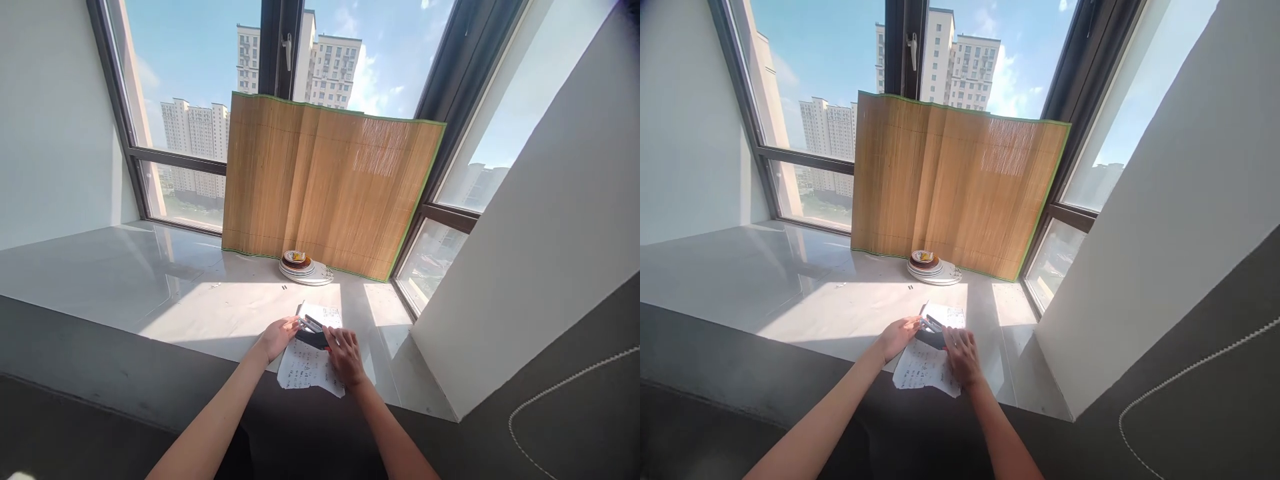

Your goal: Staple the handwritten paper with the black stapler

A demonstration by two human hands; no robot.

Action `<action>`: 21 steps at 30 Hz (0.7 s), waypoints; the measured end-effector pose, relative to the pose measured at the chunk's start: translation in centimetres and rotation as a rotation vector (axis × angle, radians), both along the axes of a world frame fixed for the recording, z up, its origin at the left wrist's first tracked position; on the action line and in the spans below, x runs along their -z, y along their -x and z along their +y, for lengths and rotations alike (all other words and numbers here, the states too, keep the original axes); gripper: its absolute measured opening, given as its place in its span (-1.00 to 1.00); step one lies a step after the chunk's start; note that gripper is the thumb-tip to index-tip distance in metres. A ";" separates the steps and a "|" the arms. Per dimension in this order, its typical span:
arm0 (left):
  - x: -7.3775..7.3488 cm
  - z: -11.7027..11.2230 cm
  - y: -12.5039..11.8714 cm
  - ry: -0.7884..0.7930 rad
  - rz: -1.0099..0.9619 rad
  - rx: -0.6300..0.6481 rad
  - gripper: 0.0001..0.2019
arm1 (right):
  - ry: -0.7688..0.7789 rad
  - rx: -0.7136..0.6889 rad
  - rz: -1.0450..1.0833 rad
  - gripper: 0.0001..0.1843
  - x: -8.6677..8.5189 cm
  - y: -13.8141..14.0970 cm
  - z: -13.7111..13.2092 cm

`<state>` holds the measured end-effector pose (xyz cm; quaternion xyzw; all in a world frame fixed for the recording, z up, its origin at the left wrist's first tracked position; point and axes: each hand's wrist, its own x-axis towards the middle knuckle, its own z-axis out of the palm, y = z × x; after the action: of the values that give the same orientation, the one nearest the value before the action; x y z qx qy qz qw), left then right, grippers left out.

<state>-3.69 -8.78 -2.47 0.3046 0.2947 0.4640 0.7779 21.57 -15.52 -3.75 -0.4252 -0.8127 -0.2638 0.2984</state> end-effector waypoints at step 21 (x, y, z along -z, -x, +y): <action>1.2 -1.1 -0.3 -0.269 0.299 -0.363 -0.66 | 0.377 0.046 0.721 -0.79 0.0 -0.9 2.1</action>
<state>-3.43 -9.84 -3.65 0.4123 0.3918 0.5806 0.5826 22.45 -13.37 -3.79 -0.5558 -0.6803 0.0493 0.4752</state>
